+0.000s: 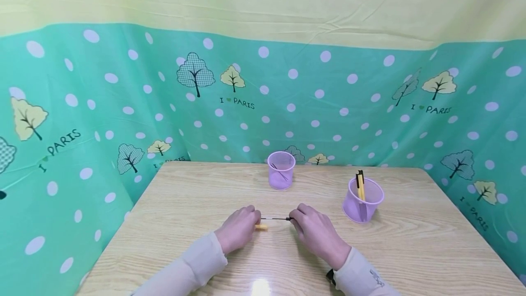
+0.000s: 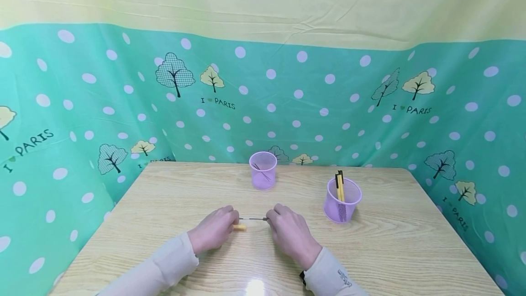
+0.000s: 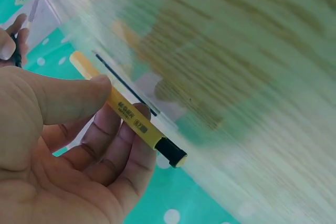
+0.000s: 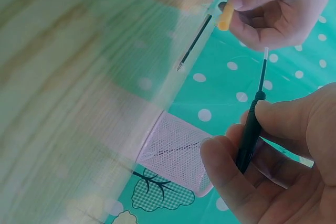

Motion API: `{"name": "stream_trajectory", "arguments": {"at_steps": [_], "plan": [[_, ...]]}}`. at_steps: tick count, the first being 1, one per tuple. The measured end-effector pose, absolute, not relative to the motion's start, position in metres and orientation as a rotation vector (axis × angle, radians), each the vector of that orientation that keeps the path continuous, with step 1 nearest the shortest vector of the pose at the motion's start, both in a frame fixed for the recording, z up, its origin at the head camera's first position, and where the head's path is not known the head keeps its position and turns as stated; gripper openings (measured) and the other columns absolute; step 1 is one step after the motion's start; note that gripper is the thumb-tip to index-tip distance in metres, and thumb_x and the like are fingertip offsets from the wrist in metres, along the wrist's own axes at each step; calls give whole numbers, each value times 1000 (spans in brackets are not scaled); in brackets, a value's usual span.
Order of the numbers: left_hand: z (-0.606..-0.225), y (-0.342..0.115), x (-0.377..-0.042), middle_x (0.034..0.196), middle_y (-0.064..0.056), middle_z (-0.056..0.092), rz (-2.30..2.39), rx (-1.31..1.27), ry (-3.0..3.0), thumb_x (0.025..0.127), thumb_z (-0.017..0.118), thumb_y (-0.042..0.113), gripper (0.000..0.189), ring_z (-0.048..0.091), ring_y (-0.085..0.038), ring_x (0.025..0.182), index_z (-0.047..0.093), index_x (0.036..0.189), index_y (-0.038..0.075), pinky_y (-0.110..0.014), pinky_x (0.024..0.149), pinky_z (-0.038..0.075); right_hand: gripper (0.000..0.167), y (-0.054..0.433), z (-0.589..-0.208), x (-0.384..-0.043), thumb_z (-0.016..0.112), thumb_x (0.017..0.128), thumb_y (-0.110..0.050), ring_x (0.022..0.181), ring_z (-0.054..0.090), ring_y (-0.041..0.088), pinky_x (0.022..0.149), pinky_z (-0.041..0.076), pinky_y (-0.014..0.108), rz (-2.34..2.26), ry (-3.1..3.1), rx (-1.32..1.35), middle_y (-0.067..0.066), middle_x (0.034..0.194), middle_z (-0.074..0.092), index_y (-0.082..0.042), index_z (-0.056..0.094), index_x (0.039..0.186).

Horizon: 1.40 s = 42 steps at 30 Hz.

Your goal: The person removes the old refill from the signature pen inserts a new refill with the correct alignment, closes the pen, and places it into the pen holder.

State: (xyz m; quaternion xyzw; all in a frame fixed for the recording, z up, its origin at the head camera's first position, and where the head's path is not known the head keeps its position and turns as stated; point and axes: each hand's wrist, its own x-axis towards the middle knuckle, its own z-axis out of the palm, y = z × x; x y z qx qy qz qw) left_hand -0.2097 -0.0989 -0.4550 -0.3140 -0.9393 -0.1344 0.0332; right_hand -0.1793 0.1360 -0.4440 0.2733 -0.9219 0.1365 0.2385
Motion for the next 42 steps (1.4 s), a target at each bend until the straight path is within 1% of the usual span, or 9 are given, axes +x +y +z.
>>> {"name": "stream_trajectory", "arguments": {"at_steps": [7, 13, 16, 22, 31, 42], "plan": [[-452, -101, -207, 79, 1, 52, -463, -984, -2881, 79, 65, -8, 17, 51, -12, 70, 62, 87, 7, -25, 64, 48, 9, 136, -444, -179, 73, 82, -11, 66, 50, 4, 51, 46, 22, 376, -2527, 745, -12, 77, 52, -16, 69, 87], [-450, -103, -205, 83, 2, 50, -467, -991, -2839, 80, 60, -10, 21, 52, -13, 75, 61, 94, 6, -25, 68, 48, 8, 136, -444, -179, 73, 82, -11, 65, 50, 4, 51, 45, 22, 373, -2527, 745, -12, 76, 51, -16, 69, 87], [-447, -103, -206, 84, 2, 53, -475, -994, -2829, 79, 59, -12, 25, 52, -13, 76, 61, 96, 6, -24, 69, 48, 8, 137, -444, -179, 73, 82, -11, 65, 49, 4, 51, 45, 22, 374, -2526, 746, -12, 76, 51, -16, 69, 87], [-442, -102, -208, 84, 2, 56, -469, -989, -2812, 73, 62, -16, 33, 54, -13, 78, 60, 94, 8, -25, 70, 49, 8, 137, -445, -179, 73, 82, -11, 64, 48, 4, 50, 44, 22, 378, -2531, 741, -12, 75, 50, -16, 69, 87], [-439, -102, -208, 84, 3, 55, -470, -986, -2808, 74, 61, -15, 31, 54, -14, 78, 60, 94, 8, -26, 71, 48, 9, 137, -445, -180, 73, 82, -11, 65, 49, 4, 51, 45, 22, 385, -2542, 728, -13, 76, 51, -17, 69, 87], [-436, -104, -206, 84, 2, 55, -425, -987, -2807, 72, 63, -15, 33, 54, -14, 77, 60, 94, 8, -26, 69, 48, 9, 138, -446, -180, 73, 82, -11, 65, 49, 4, 52, 45, 22, 382, -2546, 732, -12, 76, 51, -16, 69, 87]]}}
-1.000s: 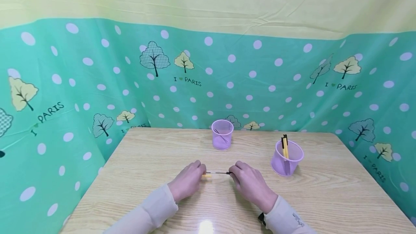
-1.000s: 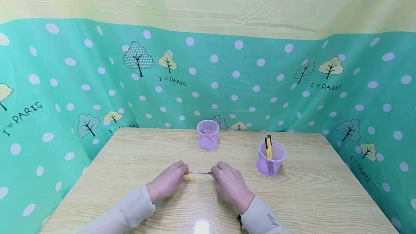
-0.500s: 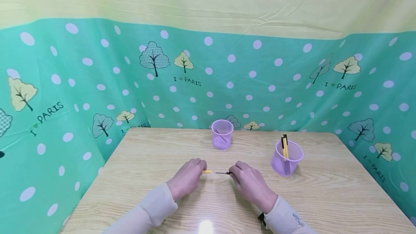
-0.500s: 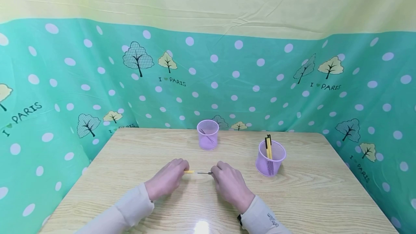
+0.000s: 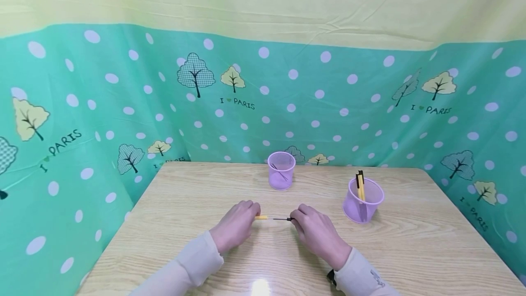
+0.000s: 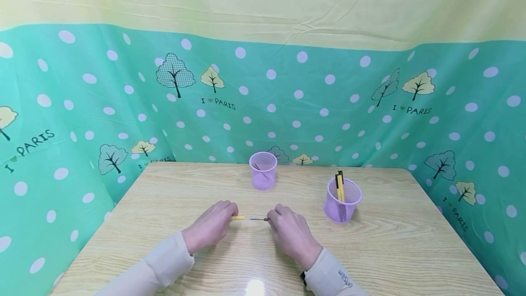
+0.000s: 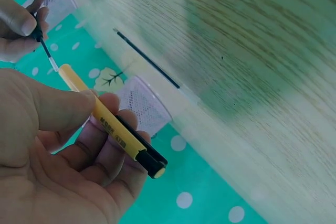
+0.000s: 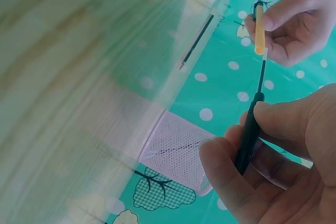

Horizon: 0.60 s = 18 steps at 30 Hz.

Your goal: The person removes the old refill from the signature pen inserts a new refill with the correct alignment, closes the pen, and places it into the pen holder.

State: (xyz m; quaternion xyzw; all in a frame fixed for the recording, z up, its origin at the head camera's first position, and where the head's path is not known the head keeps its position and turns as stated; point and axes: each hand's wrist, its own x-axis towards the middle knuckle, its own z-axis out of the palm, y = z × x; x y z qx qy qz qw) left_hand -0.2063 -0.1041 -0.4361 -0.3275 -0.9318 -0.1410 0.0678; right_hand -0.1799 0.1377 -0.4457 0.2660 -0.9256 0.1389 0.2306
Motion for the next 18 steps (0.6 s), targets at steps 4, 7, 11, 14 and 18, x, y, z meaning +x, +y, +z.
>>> {"name": "stream_trajectory", "arguments": {"at_steps": [4, 7, 11, 14, 18], "plan": [[-435, -104, -206, 84, 2, 56, -410, -988, -2815, 71, 63, -15, 33, 53, -14, 77, 60, 95, 8, -26, 70, 48, 8, 138, -446, -180, 72, 82, -11, 65, 49, 4, 52, 45, 22, 384, -2554, 725, -12, 76, 51, -16, 69, 87], [-435, -105, -205, 85, 1, 56, -400, -990, -2814, 72, 63, -15, 33, 53, -14, 78, 60, 95, 8, -26, 70, 48, 8, 137, -446, -180, 73, 82, -11, 65, 50, 5, 52, 45, 23, 383, -2557, 721, -12, 76, 51, -16, 69, 87], [-436, -105, -205, 85, 2, 56, -405, -988, -2818, 74, 62, -15, 31, 52, -14, 77, 61, 96, 8, -26, 70, 48, 9, 137, -447, -180, 73, 82, -11, 65, 50, 4, 52, 46, 22, 378, -2561, 717, -12, 77, 52, -16, 69, 87], [-437, -106, -204, 85, 2, 56, -405, -985, -2815, 76, 61, -14, 29, 52, -13, 77, 61, 96, 8, -26, 70, 48, 9, 137, -447, -179, 73, 82, -11, 65, 49, 4, 52, 45, 21, 375, -2569, 714, -12, 76, 51, -16, 69, 88], [-436, -106, -204, 83, 2, 56, -405, -991, -2797, 77, 61, -13, 28, 51, -13, 75, 61, 94, 8, -26, 69, 48, 8, 137, -448, -179, 72, 82, -12, 64, 48, 4, 51, 44, 21, 372, -2573, 711, -13, 76, 50, -17, 69, 87]]}}
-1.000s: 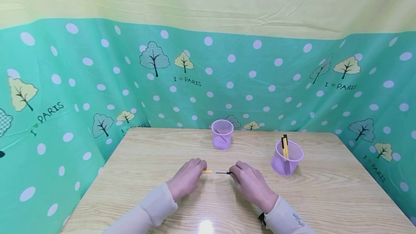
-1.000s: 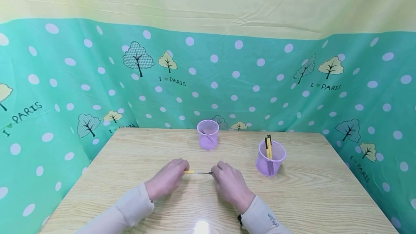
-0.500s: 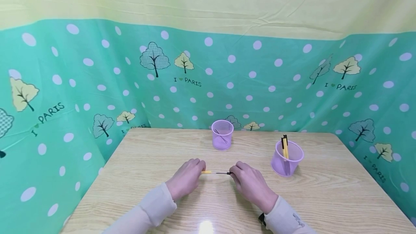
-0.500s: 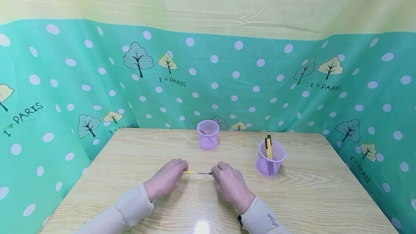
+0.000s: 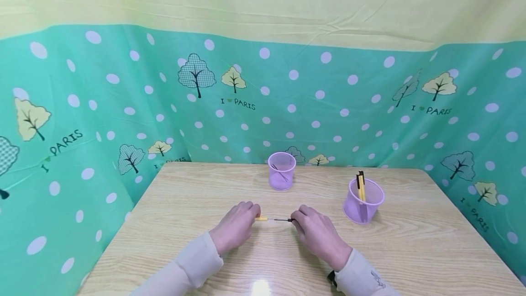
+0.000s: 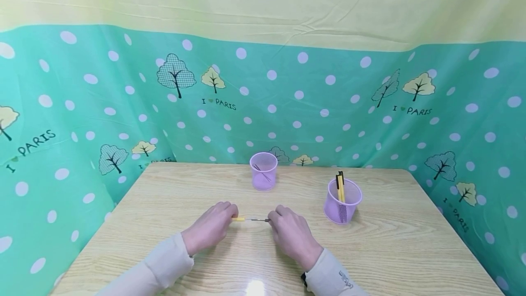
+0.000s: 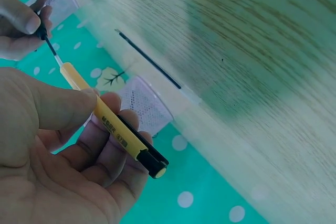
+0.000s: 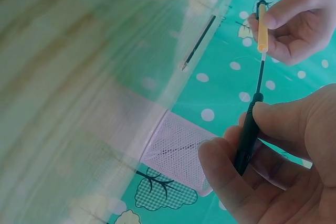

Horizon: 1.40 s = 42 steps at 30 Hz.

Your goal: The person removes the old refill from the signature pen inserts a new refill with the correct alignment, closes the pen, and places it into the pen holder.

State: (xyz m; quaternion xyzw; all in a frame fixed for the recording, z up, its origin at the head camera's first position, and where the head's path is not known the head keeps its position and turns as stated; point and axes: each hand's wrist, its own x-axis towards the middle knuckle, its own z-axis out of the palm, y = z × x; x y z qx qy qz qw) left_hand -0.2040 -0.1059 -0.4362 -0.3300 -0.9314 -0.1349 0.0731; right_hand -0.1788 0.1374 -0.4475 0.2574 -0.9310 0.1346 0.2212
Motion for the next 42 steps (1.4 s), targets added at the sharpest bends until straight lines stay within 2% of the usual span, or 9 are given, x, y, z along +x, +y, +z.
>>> {"name": "stream_trajectory", "arguments": {"at_steps": [11, 19, 42], "plan": [[-436, -103, -203, 84, 2, 56, -415, -1009, -2773, 78, 63, -11, 27, 52, -13, 76, 61, 95, 10, -25, 70, 48, 8, 137, -447, -179, 73, 82, -11, 65, 49, 4, 51, 44, 21, 374, -2568, 719, -12, 76, 51, -16, 69, 87], [-437, -98, -202, 85, 2, 58, -426, -1046, -2738, 74, 63, -12, 32, 54, -13, 79, 63, 97, 9, -25, 73, 49, 8, 136, -447, -178, 72, 82, -12, 66, 49, 4, 52, 44, 20, 363, -2592, 729, -12, 77, 51, -17, 68, 87], [-436, -81, -198, 85, 4, 58, -421, -1081, -2706, 83, 64, -1, 19, 54, -11, 79, 65, 96, 12, -24, 71, 48, 8, 135, -449, -177, 72, 82, -12, 66, 50, 5, 52, 46, 20, 385, -2576, 757, -11, 78, 53, -16, 69, 88]]}}
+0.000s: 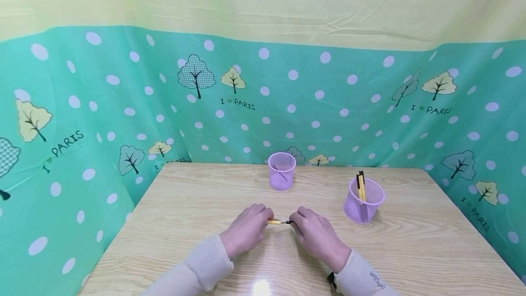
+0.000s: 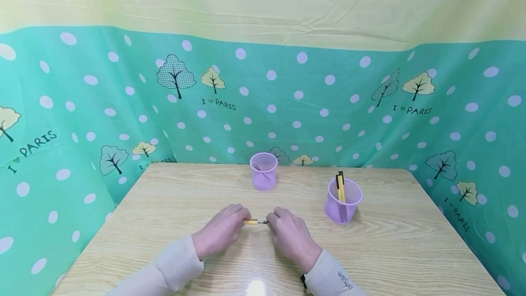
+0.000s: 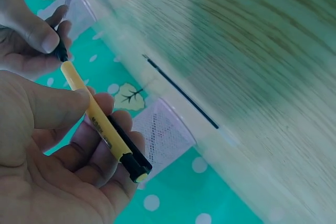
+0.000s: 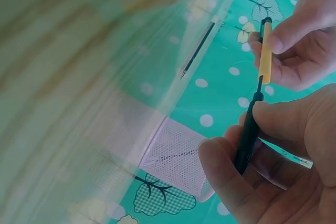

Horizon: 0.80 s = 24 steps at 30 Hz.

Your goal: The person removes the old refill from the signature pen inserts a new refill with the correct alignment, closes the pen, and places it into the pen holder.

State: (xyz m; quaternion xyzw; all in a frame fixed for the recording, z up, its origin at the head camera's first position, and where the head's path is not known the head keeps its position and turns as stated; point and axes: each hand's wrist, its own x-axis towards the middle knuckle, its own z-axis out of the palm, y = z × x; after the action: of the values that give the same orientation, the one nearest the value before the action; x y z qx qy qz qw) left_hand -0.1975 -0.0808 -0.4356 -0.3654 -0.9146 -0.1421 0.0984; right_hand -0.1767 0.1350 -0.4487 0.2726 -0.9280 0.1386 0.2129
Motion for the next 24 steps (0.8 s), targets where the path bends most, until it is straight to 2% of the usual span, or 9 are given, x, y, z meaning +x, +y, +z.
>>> {"name": "stream_trajectory", "arguments": {"at_steps": [10, 24], "plan": [[-437, -75, -197, 83, 6, 55, -439, -1084, -2660, 86, 62, 2, 14, 53, -10, 77, 64, 95, 13, -24, 69, 47, 8, 134, -447, -176, 71, 83, -12, 66, 49, 4, 53, 46, 19, 396, -2581, 772, -11, 78, 52, -16, 69, 89], [-438, -71, -197, 83, 6, 55, -434, -1095, -2623, 84, 65, 2, 15, 51, -10, 75, 64, 95, 11, -22, 68, 46, 7, 135, -446, -176, 72, 83, -12, 66, 49, 4, 52, 45, 18, 386, -2567, 786, -11, 78, 52, -16, 69, 89]]}}
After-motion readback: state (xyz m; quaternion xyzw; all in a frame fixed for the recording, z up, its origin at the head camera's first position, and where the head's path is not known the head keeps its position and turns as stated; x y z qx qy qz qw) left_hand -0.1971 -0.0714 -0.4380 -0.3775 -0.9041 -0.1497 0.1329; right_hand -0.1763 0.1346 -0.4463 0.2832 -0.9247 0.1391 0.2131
